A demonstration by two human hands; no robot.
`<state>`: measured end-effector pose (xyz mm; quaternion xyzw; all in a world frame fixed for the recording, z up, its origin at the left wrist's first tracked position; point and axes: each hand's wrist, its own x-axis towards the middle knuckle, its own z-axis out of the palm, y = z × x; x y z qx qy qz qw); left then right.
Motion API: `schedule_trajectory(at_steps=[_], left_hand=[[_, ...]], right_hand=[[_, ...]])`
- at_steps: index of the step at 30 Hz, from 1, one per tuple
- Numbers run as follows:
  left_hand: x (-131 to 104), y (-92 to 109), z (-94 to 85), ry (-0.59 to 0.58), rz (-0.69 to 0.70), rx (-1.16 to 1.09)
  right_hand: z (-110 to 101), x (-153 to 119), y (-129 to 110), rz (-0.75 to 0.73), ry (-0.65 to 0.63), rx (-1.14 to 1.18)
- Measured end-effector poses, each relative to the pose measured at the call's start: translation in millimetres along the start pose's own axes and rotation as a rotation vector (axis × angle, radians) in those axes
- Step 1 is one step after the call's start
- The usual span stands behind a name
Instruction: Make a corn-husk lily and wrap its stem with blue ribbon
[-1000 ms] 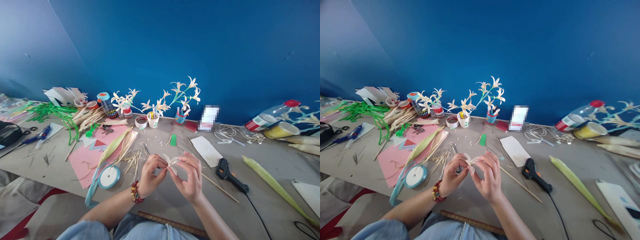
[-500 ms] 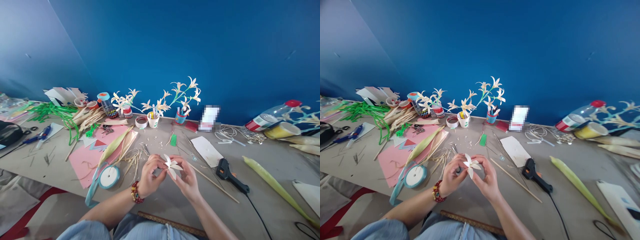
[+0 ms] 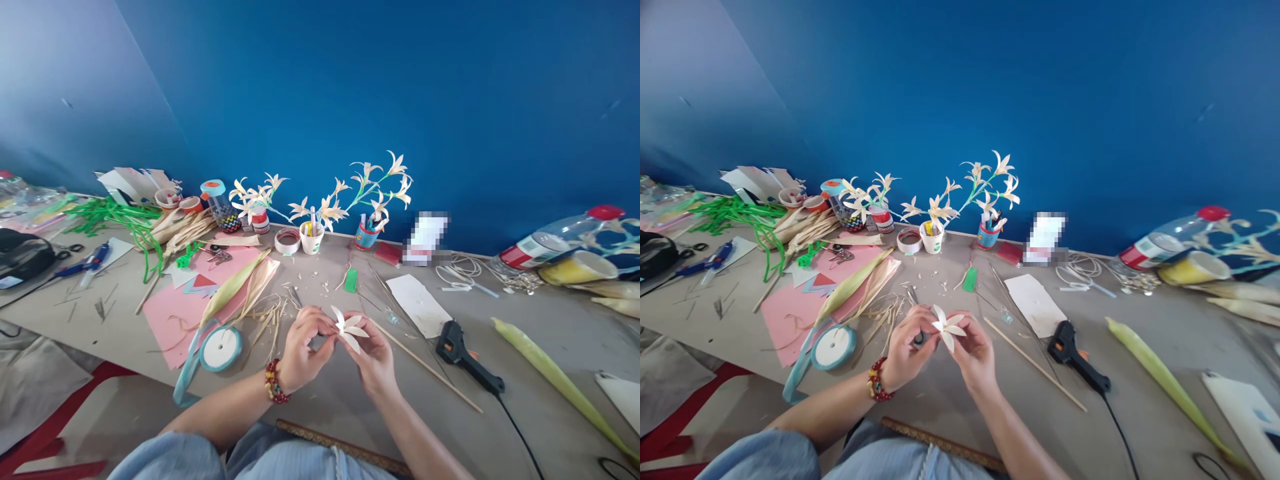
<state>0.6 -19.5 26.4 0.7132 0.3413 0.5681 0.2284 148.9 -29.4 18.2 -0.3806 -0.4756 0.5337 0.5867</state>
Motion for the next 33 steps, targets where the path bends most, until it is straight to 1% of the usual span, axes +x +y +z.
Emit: schedule_trajectory(at_steps=[6, 12, 16, 22, 33], left_hand=[[0, 3, -1.0, 0.026, 0.113, 0.061], [3, 7, -2.2, 0.022, 0.132, 0.092], [1, 7, -2.8, 0.009, 0.118, 0.095], [2, 9, -3.4, 0.002, 0.110, 0.114], [0, 8, -3.1, 0.012, 0.128, 0.137]], right_hand=[[1, -5, -2, -0.067, -0.012, -0.040], [3, -7, -9, -0.186, -0.013, -0.175], [6, -6, -14, -0.268, -0.017, -0.263], [8, -7, -16, -0.269, -0.016, -0.262], [7, -8, -9, -0.221, 0.023, -0.246]])
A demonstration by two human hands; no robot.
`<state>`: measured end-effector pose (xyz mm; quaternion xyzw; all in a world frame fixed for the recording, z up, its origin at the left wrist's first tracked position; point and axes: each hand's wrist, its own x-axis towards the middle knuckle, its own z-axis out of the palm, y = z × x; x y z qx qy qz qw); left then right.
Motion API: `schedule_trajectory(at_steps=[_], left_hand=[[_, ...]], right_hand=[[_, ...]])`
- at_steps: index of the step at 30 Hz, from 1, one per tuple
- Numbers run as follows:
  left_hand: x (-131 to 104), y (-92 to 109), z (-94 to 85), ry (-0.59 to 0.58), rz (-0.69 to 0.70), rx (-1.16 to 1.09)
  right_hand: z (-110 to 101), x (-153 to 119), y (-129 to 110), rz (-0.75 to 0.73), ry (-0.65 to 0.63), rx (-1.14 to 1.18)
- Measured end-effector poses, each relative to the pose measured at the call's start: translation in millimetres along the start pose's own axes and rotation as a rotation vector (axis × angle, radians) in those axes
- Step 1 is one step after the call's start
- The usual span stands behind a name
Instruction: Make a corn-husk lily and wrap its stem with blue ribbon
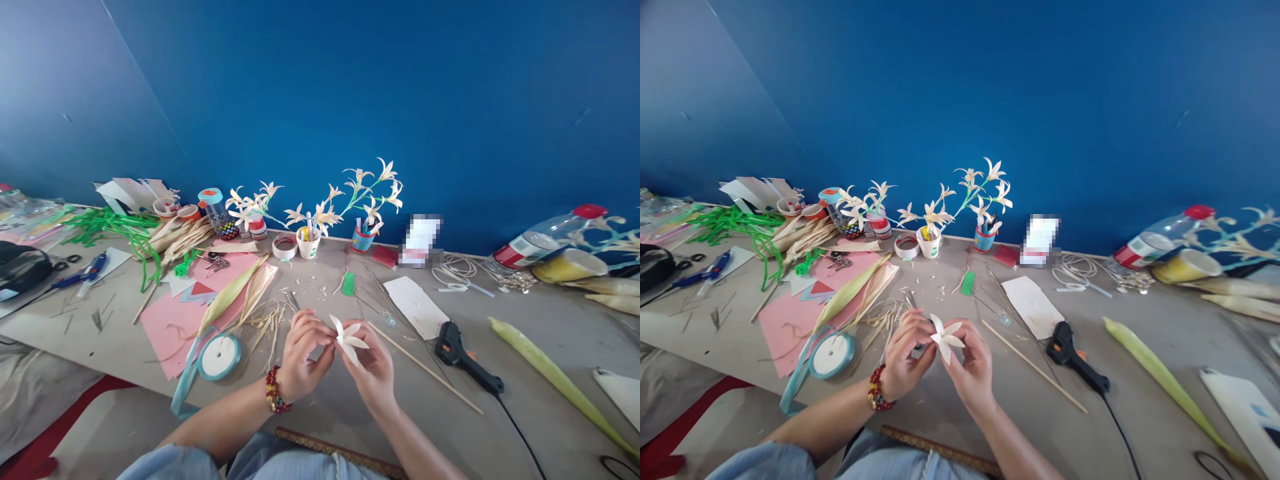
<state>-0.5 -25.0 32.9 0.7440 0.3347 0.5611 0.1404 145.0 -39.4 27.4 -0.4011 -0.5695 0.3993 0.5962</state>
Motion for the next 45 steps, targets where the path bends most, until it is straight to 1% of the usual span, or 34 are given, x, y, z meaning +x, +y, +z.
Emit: schedule_trajectory(at_steps=[5, 8, 10, 12, 14, 16, 18, 21, 27, 30, 32, 36, 39, 45], left_hand=[[-1, -1, 1.4, 0.003, -0.013, 0.010], [-1, -1, 3.4, 0.004, -0.051, -0.035], [-1, -4, 5.4, -0.002, -0.130, -0.101], [-2, -8, 7.7, -0.006, -0.257, -0.190], [-4, -13, 9.9, -0.008, -0.395, -0.279], [-5, -17, 11.5, -0.014, -0.505, -0.360], [-5, -18, 12.4, -0.011, -0.579, -0.439], [-4, -17, 12.5, 0.007, -0.630, -0.514], [-7, -18, 12.6, -0.006, -0.626, -0.526], [-10, -19, 13.4, -0.020, -0.620, -0.528], [-10, -17, 13.4, -0.037, -0.602, -0.515], [-8, -10, 11.8, -0.053, -0.519, -0.433], [-6, -4, 10.2, -0.053, -0.438, -0.343], [-8, -2, 9.0, -0.044, -0.318, -0.255]], right_hand=[[1, -1, 0, 0.037, 0.022, 0.009], [2, 1, 0, 0.042, 0.015, 0.023], [2, 3, 1, 0.064, -0.009, 0.043], [1, 4, 5, 0.109, -0.025, 0.076], [1, 4, 10, 0.163, -0.023, 0.124], [-1, 4, 14, 0.204, -0.014, 0.163], [-2, 4, 17, 0.215, -0.016, 0.172], [-3, 3, 17, 0.205, -0.017, 0.168], [-2, -2, 14, 0.193, -0.072, 0.113], [-2, -2, 13, 0.178, -0.030, 0.086], [-2, -1, 12, 0.192, -0.013, 0.112], [-1, -1, 10, 0.229, -0.029, 0.181], [-1, -2, 10, 0.237, -0.011, 0.190], [0, -3, 3, 0.181, -0.036, 0.167]])
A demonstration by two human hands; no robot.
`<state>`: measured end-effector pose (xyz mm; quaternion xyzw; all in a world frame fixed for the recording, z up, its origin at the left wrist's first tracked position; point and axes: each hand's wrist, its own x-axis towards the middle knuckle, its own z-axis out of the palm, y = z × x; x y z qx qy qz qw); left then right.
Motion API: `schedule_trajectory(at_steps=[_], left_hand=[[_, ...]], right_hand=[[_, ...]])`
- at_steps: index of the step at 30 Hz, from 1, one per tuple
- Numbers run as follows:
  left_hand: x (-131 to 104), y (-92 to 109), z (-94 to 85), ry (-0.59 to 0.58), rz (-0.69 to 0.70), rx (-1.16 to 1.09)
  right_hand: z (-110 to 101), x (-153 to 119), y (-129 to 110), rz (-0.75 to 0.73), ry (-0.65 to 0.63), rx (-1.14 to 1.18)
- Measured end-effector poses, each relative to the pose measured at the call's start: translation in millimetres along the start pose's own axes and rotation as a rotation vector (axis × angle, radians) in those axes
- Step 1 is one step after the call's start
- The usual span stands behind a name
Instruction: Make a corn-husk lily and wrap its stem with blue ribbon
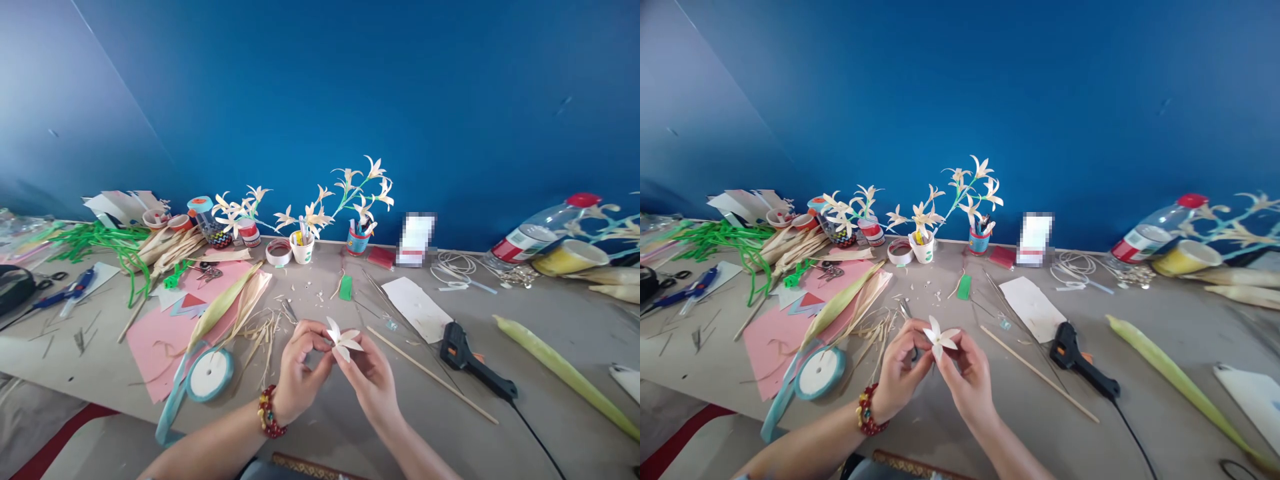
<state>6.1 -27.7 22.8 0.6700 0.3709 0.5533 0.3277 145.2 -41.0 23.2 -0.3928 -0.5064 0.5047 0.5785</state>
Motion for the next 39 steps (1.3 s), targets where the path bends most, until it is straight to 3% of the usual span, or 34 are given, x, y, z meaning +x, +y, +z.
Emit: schedule_trajectory(at_steps=[6, 9, 15, 18, 21, 29, 39], left_hand=[[-1, 0, -1.8, -0.011, 0.059, 0.012], [1, 2, -3.5, -0.011, 0.106, -0.002], [5, 6, -8.6, 0.000, 0.149, 0.020], [7, 9, -9.9, -0.014, 0.210, 0.032], [8, 10, -10.6, -0.026, 0.272, 0.049], [7, 7, -12.2, -0.091, 0.327, 0.088], [8, 9, -10.6, -0.074, 0.315, 0.103]], right_hand=[[1, -1, -4, -0.048, -0.033, -0.054], [-2, -2, -5, -0.139, -0.049, -0.130], [-18, -4, -16, -0.509, 0.057, -0.375], [-24, -3, -22, -0.748, 0.047, -0.615], [-25, 0, -29, -0.874, 0.008, -0.737], [-23, 5, -44, -0.937, -0.056, -0.814], [-24, 5, -41, -0.944, -0.053, -0.828]])
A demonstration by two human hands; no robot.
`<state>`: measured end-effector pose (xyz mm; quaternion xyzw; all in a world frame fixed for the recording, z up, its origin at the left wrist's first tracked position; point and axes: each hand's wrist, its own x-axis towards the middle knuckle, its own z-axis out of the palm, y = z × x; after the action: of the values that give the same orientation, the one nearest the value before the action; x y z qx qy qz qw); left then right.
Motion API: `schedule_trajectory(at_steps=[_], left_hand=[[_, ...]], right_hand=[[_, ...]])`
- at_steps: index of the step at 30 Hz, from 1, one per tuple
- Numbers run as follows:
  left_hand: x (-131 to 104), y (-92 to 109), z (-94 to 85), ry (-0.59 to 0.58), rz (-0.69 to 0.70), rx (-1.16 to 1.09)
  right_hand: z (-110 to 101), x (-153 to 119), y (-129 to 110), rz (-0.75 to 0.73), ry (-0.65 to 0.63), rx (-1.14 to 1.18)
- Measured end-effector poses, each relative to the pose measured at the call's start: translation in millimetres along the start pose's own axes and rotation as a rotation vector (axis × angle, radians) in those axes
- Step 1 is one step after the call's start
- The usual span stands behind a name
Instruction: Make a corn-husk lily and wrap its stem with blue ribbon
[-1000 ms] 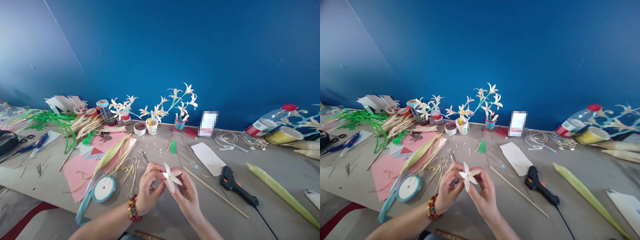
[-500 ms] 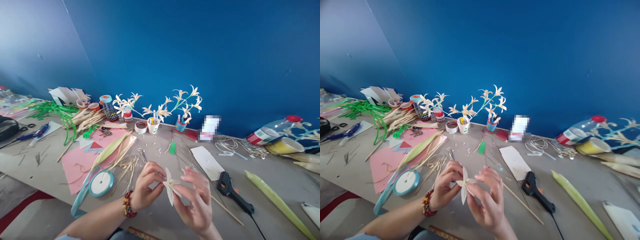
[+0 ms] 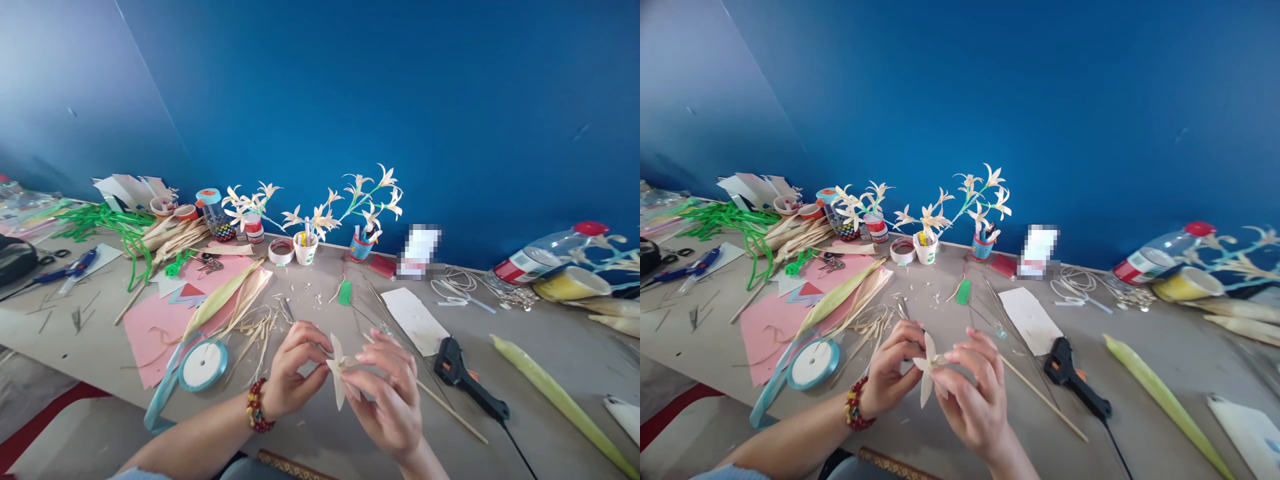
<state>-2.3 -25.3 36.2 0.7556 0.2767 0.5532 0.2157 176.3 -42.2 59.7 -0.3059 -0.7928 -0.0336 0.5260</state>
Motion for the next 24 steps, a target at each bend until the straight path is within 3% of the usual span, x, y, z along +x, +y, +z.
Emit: schedule_trajectory(at_steps=[24], left_hand=[[-2.9, -0.4, 5.2, 0.039, -0.037, -0.075]], right_hand=[[4.1, 0.1, -1.4, 0.022, 0.074, -0.036]])
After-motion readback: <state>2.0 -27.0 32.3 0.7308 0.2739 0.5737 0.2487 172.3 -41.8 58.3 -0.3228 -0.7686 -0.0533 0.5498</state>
